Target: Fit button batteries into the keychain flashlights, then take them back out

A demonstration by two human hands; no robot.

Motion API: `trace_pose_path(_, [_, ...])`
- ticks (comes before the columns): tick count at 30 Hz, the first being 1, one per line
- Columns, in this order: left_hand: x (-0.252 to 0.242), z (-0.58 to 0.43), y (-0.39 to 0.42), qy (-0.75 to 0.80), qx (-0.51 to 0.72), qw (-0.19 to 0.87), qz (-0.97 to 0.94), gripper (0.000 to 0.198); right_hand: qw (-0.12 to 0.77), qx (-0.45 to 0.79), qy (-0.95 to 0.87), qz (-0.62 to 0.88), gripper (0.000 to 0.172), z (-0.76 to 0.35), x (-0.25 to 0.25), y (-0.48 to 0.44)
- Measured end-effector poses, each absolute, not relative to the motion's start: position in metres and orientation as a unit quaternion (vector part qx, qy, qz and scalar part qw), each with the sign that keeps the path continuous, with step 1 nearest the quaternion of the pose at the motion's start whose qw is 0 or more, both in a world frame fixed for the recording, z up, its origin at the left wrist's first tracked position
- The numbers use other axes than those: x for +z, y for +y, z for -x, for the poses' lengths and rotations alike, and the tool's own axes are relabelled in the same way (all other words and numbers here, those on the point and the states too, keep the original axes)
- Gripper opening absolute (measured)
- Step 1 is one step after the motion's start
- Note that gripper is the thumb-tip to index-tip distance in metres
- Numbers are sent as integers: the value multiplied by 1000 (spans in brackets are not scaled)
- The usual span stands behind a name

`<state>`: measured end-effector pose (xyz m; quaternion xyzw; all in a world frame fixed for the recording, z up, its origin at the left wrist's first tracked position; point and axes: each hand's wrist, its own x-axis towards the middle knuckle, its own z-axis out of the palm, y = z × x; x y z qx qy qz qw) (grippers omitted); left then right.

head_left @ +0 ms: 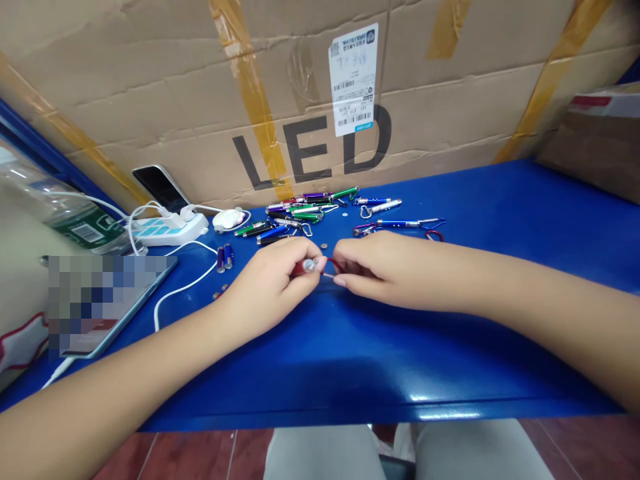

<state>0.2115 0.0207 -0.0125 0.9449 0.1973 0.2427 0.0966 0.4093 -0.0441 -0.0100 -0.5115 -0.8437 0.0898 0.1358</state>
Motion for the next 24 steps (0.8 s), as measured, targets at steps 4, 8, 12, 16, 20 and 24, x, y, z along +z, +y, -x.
trace_pose_path(4, [-13, -214, 16, 240, 248, 140, -928, 20, 106, 13, -836, 539, 26, -397, -16, -48])
trace_pose_path(8, [-13, -215, 14, 256, 266, 151, -917, 18, 71, -107, -821, 556, 29, -388, -21, -49])
trace_pose_path(12, [-17, -215, 17, 262, 262, 156, -915, 17, 54, -141, -806, 572, 26, -387, -21, -47])
trace_pose_path(16, [-22, -214, 21, 279, 246, 151, -916, 13, 72, -91, -788, 604, 24, -393, -15, -45])
trace_pose_path(20, [-25, -213, 20, 272, 218, 161, -923, 15, 112, -33, -784, 610, 23, -397, -9, -44])
trace_pose_path(24, [-23, -213, 18, 250, 207, 167, -931, 9, 120, -7, -798, 591, 25, -395, -10, -45])
